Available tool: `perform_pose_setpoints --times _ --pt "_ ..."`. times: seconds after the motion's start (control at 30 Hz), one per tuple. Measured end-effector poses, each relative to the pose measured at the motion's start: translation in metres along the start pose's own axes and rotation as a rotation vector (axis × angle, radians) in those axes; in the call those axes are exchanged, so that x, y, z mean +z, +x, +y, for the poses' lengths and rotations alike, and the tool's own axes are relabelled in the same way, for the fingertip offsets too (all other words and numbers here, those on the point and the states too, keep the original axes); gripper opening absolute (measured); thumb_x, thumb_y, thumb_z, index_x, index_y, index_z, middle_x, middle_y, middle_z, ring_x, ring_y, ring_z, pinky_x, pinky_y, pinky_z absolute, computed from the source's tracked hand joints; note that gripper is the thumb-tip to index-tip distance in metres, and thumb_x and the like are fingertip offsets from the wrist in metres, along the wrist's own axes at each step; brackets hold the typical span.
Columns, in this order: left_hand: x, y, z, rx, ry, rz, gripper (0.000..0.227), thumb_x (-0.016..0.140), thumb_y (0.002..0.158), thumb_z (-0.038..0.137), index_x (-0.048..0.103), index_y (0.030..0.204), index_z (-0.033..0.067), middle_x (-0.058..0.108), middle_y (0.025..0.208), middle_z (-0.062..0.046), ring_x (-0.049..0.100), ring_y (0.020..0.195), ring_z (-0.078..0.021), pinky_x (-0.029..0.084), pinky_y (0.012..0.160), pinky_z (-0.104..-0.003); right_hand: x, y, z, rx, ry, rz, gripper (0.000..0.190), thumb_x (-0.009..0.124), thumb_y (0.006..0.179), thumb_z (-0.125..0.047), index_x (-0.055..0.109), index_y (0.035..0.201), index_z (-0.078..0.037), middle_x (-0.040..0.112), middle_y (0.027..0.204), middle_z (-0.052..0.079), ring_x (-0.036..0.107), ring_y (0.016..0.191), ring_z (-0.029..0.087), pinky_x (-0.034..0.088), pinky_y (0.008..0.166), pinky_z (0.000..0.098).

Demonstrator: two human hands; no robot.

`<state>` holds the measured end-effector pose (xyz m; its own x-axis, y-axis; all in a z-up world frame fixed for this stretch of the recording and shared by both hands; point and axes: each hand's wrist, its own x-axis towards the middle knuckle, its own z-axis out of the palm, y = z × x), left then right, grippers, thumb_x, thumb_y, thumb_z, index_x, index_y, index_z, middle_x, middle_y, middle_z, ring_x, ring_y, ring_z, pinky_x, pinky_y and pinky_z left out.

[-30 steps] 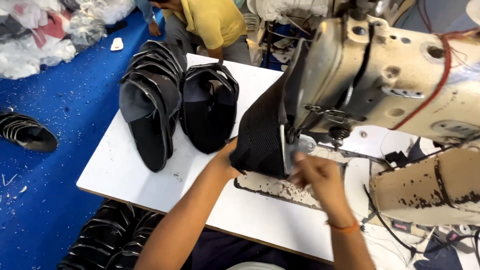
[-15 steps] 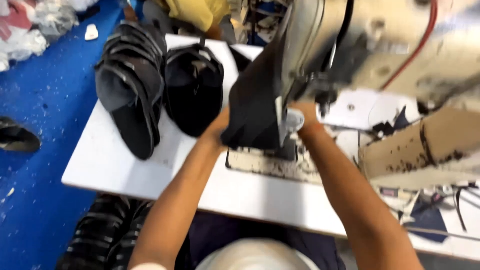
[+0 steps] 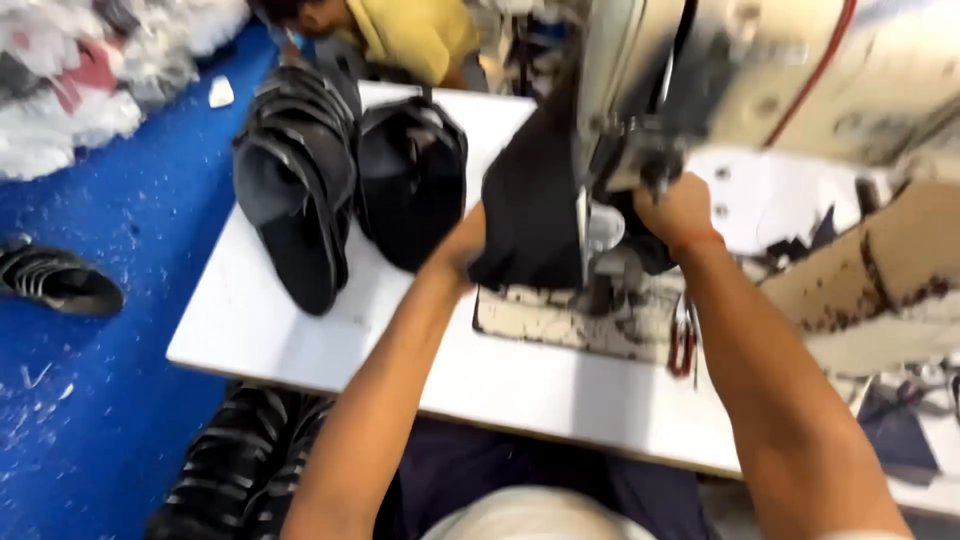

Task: The person sews shoe upper components using an industrial sewing machine.

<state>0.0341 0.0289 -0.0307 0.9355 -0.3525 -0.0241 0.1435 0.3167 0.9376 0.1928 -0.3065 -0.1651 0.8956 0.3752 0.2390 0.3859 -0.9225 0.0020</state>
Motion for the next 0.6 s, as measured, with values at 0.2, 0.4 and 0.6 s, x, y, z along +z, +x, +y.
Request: perform_pose_setpoints --times 0.2,0.4,0.6 --pt "-0.004 0.002 0.014 -0.002 -0.015 -0.055 0.046 0.063 0.101 0.013 0.055 0.141 -0.0071 0.068 0.123 -0.017 0.069 0.103 -0.0213 0.06 0.082 -0.033 -0.009 0.032 0.038 0.3 0.814 0.355 0.018 0.057 0.097 -0.023 0.068 0.102 -0.01 0.071 0.095 0.014 0.068 0.083 0.031 0.055 0.069 0.0411" --pt "0.004 0.019 -0.004 -0.038 -0.043 -0.131 0.042 0.065 0.101 0.011 0.059 0.137 -0.0086 0.07 0.119 -0.016 0.069 0.099 -0.0209 0.06 0.08 -0.033 -0.124 -0.042 -0.046 0.694 1.876 0.584 0.021 0.05 0.103 -0.019 0.059 0.119 -0.008 0.067 0.109 0.007 0.068 0.09 0.016 0.06 0.073 0.027" --pt "0.014 0.0 0.001 -0.011 -0.115 -0.139 0.039 0.067 0.1 0.009 0.063 0.133 -0.0099 0.072 0.115 -0.015 0.07 0.096 -0.0206 0.06 0.079 -0.033 -0.169 -0.159 -0.194 0.537 1.613 -0.134 0.057 0.04 0.103 -0.048 0.063 0.078 -0.002 0.067 0.066 0.011 0.06 0.045 0.017 0.052 0.039 0.0308"
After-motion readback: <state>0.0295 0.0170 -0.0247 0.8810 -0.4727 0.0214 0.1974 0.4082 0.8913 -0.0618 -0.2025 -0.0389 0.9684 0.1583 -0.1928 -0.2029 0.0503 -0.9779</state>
